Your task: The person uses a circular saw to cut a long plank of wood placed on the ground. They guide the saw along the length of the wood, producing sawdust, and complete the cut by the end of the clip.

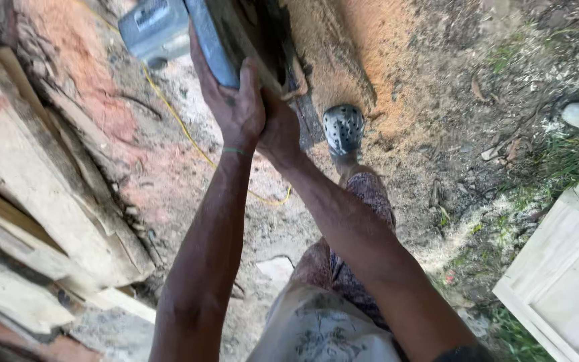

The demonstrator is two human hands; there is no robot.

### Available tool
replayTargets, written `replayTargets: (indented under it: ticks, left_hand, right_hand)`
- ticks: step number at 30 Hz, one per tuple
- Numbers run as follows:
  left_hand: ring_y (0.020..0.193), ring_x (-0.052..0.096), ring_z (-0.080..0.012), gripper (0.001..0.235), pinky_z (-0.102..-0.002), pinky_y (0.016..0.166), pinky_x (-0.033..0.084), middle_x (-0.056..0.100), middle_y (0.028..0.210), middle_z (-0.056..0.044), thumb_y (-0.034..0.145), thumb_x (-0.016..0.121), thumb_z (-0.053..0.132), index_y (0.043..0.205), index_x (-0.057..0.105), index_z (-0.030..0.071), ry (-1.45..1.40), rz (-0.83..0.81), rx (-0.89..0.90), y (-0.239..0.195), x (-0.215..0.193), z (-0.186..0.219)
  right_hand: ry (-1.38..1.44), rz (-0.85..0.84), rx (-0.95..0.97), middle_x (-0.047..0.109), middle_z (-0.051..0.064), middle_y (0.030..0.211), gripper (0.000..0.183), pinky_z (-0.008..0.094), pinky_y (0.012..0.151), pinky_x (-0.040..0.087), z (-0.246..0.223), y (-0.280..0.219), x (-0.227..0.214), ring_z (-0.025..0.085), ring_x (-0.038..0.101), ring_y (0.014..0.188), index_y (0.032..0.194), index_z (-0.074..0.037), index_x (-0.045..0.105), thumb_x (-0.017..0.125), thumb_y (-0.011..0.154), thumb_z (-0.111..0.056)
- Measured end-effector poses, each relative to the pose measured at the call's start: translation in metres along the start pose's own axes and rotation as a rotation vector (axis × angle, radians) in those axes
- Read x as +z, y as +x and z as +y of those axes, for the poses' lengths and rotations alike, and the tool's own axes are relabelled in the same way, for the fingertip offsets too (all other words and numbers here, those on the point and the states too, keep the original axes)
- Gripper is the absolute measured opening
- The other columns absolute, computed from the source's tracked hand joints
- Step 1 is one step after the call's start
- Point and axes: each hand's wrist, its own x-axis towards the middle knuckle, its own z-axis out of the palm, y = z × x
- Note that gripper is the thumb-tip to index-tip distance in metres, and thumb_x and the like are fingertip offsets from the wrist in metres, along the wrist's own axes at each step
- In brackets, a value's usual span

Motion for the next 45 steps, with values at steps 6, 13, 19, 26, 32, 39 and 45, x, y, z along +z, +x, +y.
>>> replayTargets:
  ticks: [6,13,19,26,32,39,45]
  left_hand:
    - [0.16,0.033,-0.035,0.087,-0.055,0.134,0.034,0.029,0.172,-0.018,0.095,0.063,0.009,0.168,0.017,0.013,-0.033,0.004,-0.027,0.007,0.005,0.001]
    - [0.16,0.033,-0.0357,0.09,-0.057,0.139,0.032,0.029,0.17,-0.019,0.093,0.063,0.011,0.17,0.017,0.012,0.001,-0.003,-0.022,0.003,0.0,0.012]
    - [0.163,0.033,-0.0374,0.089,-0.056,0.137,0.032,0.03,0.172,-0.022,0.092,0.062,0.012,0.169,0.017,0.009,-0.006,-0.028,-0.041,0.005,-0.004,0.019]
    - [0.163,0.033,-0.0385,0.09,-0.053,0.136,0.032,0.029,0.172,-0.023,0.093,0.063,0.013,0.169,0.016,0.009,0.006,-0.021,-0.038,0.012,-0.003,0.016]
    - [0.158,0.038,-0.0371,0.088,-0.052,0.136,0.035,0.031,0.169,-0.023,0.096,0.063,0.01,0.17,0.016,0.009,-0.019,-0.029,-0.041,0.015,-0.007,0.018]
    - [0.156,0.04,-0.037,0.088,-0.051,0.135,0.036,0.033,0.167,-0.022,0.094,0.064,0.012,0.17,0.018,0.009,-0.012,-0.012,-0.021,0.022,-0.006,0.023]
    - [0.154,0.042,-0.0359,0.089,-0.051,0.133,0.038,0.035,0.166,-0.022,0.092,0.064,0.016,0.169,0.02,0.007,-0.039,-0.021,-0.049,0.024,-0.006,0.023]
  right_hand:
    - [0.014,-0.031,-0.008,0.074,0.008,0.087,0.081,0.028,0.049,0.06,0.007,0.015,0.002,0.014,0.07,0.06,0.135,0.002,0.056,0.071,0.089,-0.063]
    - [0.016,-0.094,0.053,0.075,0.012,0.094,0.074,0.03,0.06,0.067,0.005,0.003,-0.001,0.018,0.077,0.074,0.131,-0.002,0.058,0.069,0.093,-0.065]
    - [0.06,-0.096,-0.004,0.074,0.016,0.104,0.074,0.033,0.072,0.07,-0.002,0.009,-0.007,0.022,0.079,0.087,0.138,-0.002,0.054,0.073,0.094,-0.059]
    - [0.111,-0.164,0.093,0.073,0.017,0.109,0.077,0.035,0.079,0.07,-0.01,0.014,-0.01,0.025,0.079,0.093,0.141,-0.002,0.052,0.077,0.09,-0.053]
    - [0.038,-0.162,0.126,0.075,0.015,0.104,0.075,0.035,0.079,0.069,-0.01,0.016,-0.007,0.024,0.079,0.092,0.138,-0.003,0.054,0.08,0.088,-0.051]
    - [-0.035,-0.137,0.069,0.075,0.013,0.098,0.074,0.035,0.072,0.069,-0.005,0.02,-0.003,0.022,0.078,0.082,0.135,-0.003,0.055,0.08,0.087,-0.054]
    - [-0.034,-0.104,0.031,0.074,0.014,0.102,0.077,0.034,0.07,0.068,0.0,0.02,0.002,0.023,0.078,0.083,0.136,-0.001,0.056,0.078,0.088,-0.057]
